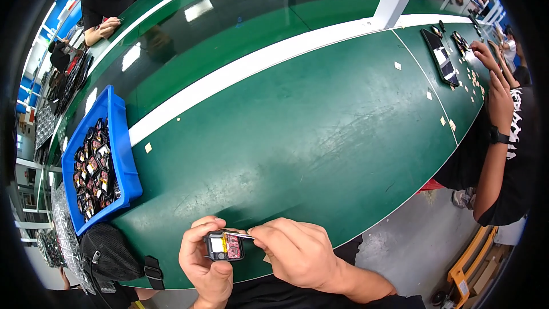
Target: Manually assemble small electronic components, specifically inserting small pieces into a circuit board housing using tweezers.
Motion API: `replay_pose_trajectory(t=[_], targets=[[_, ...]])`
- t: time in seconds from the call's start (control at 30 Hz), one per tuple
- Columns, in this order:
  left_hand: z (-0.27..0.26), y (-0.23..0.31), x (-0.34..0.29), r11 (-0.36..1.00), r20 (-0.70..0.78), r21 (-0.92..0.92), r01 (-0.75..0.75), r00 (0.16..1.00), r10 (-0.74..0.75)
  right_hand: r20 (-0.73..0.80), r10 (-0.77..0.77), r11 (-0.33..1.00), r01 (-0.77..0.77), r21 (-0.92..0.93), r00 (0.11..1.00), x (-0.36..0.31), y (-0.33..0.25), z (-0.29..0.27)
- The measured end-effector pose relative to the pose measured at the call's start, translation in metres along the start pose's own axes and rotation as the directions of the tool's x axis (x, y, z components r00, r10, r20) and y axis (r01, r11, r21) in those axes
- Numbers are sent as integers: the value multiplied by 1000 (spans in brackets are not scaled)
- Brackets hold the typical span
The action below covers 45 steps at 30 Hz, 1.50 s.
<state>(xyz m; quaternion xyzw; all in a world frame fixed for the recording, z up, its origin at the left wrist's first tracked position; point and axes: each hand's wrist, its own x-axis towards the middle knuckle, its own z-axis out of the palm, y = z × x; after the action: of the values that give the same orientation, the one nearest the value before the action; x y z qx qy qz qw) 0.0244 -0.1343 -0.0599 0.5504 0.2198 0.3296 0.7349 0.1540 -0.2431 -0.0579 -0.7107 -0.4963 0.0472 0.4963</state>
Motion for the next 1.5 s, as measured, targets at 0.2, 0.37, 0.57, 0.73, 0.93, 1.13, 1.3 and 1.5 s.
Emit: replay_pose_trajectory(t=[0.2, 0.37, 0.57, 0.73, 0.93, 1.13, 1.3, 1.5], targets=[[-2, -4, -2, 1000, -4, -11, 1, 1000, -1, 2, 18, 1000, -18, -20, 1000, 0, -1, 0], [-1, -3, -1, 1000, 34, -15, -21, 999, 21, 19, 10, 1000, -10, -4, 1000, 0, -1, -1], [-1, -2, -2, 1000, 30, 0, -12, 999, 12, 16, 7, 1000, -7, -13, 1000, 0, -1, 0], [-1, -5, -2, 1000, 24, -10, -15, 1000, 15, 34, 14, 999, -13, -31, 999, -2, 0, 0], [-3, 1, -2, 999, 29, -4, -40, 999, 40, 49, -4, 1000, 5, -8, 999, 1, -2, -2], [-15, 11, 6, 991, -54, -96, -90, 995, 85, -23, 120, 981, -115, 154, 993, 2, -4, -6], [-50, 44, 31, 948, -188, 216, -235, 942, 277, -47, 86, 986, -79, 146, 995, -1, -1, -4], [-99, 94, 62, 786, -288, 557, -267, 826, 484, -24, 86, 981, -81, 176, 996, -1, -4, -5]])
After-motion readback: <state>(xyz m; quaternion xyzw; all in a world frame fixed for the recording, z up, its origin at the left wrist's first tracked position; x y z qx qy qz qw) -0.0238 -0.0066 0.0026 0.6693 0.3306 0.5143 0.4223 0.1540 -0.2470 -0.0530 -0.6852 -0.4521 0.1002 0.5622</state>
